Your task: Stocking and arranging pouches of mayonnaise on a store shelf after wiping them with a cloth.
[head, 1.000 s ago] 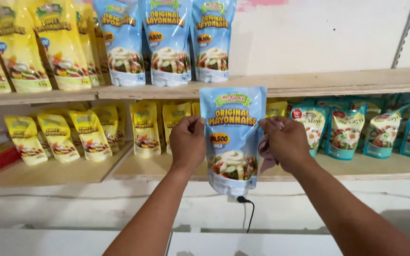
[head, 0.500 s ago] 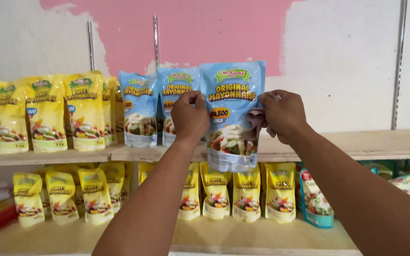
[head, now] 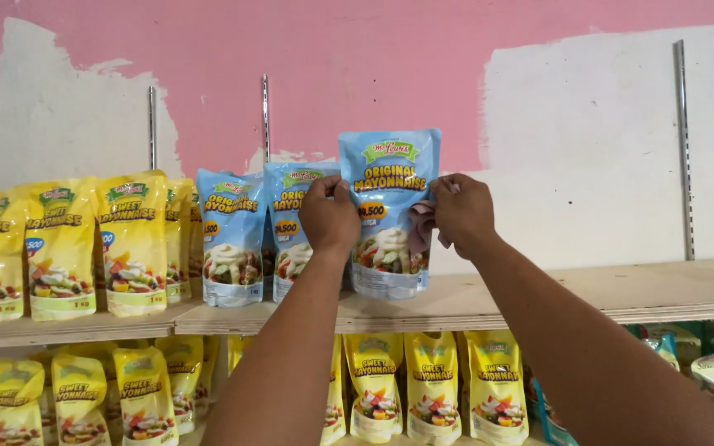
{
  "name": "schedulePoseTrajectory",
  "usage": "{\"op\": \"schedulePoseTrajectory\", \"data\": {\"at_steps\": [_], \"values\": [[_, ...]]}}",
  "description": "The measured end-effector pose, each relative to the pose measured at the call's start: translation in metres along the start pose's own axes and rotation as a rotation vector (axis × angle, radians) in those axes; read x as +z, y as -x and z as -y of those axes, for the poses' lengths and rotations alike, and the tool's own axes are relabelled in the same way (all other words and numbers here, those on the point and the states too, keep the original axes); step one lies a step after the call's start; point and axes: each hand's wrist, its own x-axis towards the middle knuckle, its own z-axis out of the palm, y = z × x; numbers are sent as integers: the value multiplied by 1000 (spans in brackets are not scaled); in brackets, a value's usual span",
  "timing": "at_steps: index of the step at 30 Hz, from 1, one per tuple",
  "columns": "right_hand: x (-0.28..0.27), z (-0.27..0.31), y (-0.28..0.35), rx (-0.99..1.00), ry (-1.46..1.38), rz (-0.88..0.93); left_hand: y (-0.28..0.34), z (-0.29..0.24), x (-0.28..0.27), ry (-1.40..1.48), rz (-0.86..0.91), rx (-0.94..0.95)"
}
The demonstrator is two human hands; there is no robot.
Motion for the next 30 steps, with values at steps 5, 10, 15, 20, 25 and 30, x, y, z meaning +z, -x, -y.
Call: {"op": "schedulePoseTrajectory", "data": {"at_steps": [5, 10, 15, 20, 25, 30], "values": [[4, -29, 3, 67, -34, 73, 20, 17, -5, -2, -13, -123], [-10, -42, 9, 123, 112, 148, 39, 14, -32, -55, 33, -69], [-20, -48, 37, 320, 402, 489, 66, -3, -73, -474, 734, -108], [-11, -95, 26, 219, 532, 480, 77, 14, -69, -466, 862, -66], [-7, -117, 17, 53, 695, 336, 77, 23, -52, -508, 876, -58], [1, -105, 23, 172, 690, 301, 79, 9, -52, -538, 875, -129]]}}
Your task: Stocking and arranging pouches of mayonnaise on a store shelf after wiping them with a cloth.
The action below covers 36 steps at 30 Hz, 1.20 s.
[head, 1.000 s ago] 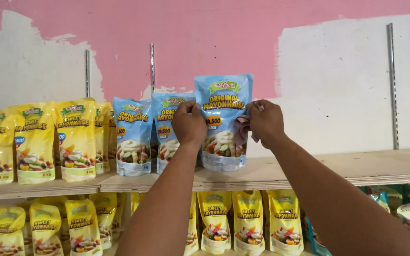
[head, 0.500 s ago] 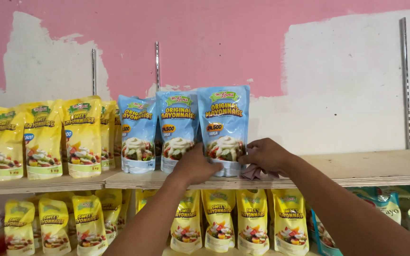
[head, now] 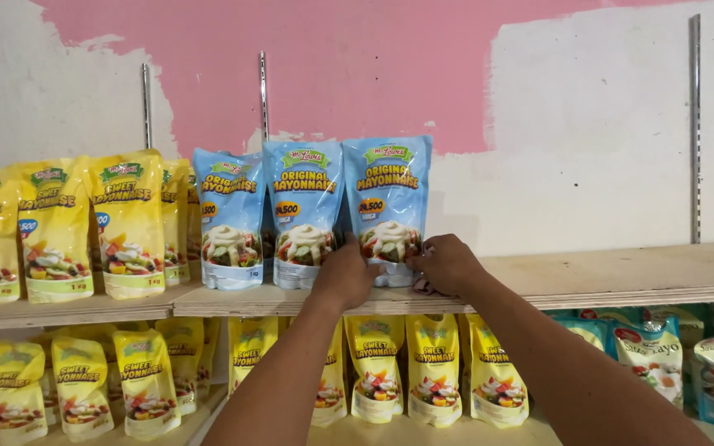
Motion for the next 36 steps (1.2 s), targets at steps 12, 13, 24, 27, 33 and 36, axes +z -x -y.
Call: {"op": "schedulePoseTrajectory", "data": {"at_steps": [12, 13, 24, 27, 33, 36], "values": [[13, -1, -9, -142, 96, -15, 13, -10, -1, -89, -73, -131], [11, 2, -5, -140, 96, -13, 15, -10, -1, -89, -70, -133], [8, 5, 15, -117, 226, -51, 31, -4, 11, -23, -232, -4], [7, 11, 46, -200, 311, -78, 39, -2, 25, -135, -296, 79], [11, -14, 112, -594, 248, -373, 85, -14, 47, -117, -512, 241], [-1, -19, 164, -888, 282, -495, 130, -39, 62, -165, -709, 481]]}}
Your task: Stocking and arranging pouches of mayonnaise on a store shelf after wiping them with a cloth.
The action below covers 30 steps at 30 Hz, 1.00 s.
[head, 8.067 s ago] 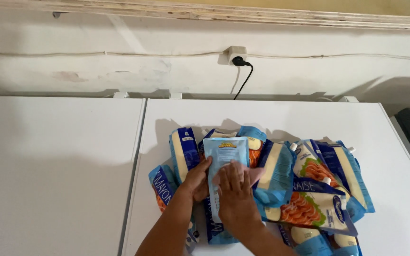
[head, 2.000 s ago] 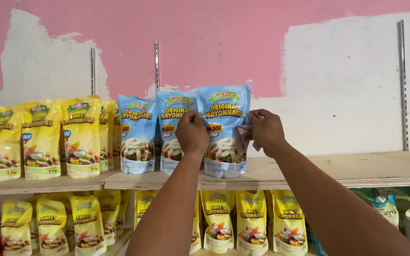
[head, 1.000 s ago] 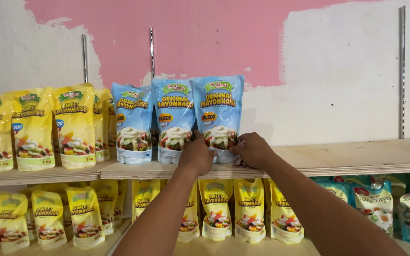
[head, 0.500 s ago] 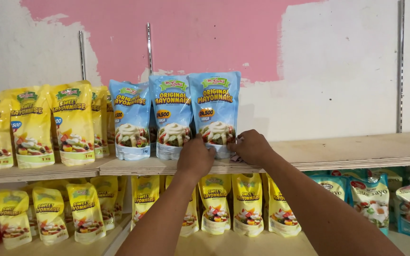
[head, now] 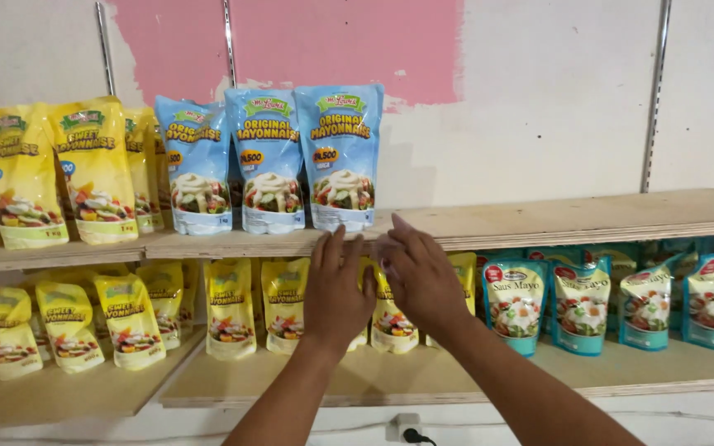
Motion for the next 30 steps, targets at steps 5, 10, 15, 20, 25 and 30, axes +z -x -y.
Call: {"op": "schedulePoseTrajectory", "data": {"at_steps": [5, 10, 15, 20, 25, 30], "values": [[-18, 0, 48, -114, -69, 64, 47, -51, 4, 159, 166, -51], [-30, -12, 102, 97, -178, 244, 95, -87, 26, 295, 341, -280], [-33, -21, 146, 121, -112, 245, 117, -111, 31, 293, 593, -379], [-25, -55, 200, 447, -121, 554, 158, -124, 76, 252, 697, -367], [-17, -92, 235, 258, -3, 789, 171, -144, 110, 260, 732, -302], [-26, -117, 256, 269, 36, 846, 156, -177, 117, 242, 844, -345]]}}
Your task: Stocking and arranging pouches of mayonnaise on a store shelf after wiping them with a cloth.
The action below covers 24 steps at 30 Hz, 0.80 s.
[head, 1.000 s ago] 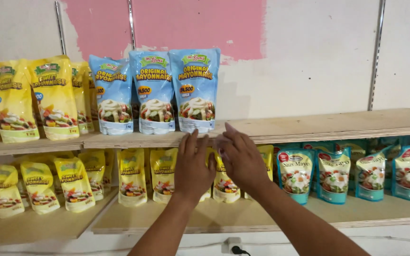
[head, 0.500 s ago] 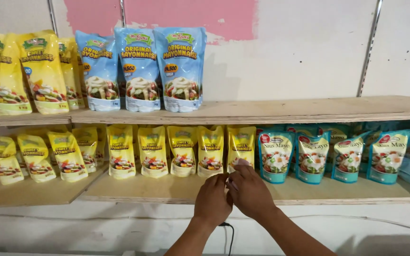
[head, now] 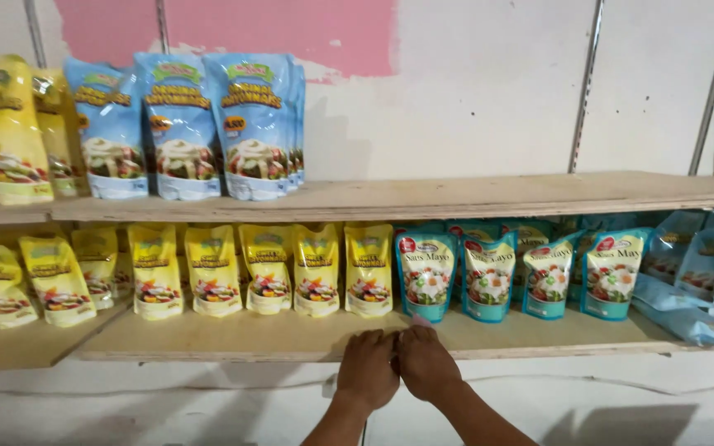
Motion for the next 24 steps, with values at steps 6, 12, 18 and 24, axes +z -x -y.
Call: {"op": "schedulePoseTrajectory", "data": {"at_steps": [6, 12, 18, 24], "values": [[-15, -4, 5, -124, -123, -44, -1, 6, 26, -95, -167, -17], [-12, -1, 16, -91, -119, -96, 2, 2, 26, -121, -202, -34], [-26, 10, 14, -58, 24, -13, 4, 2, 22, -139, -204, -24], [-24, 14, 17, -13, -76, -50, 8, 2, 24, -116, -202, -19]]}}
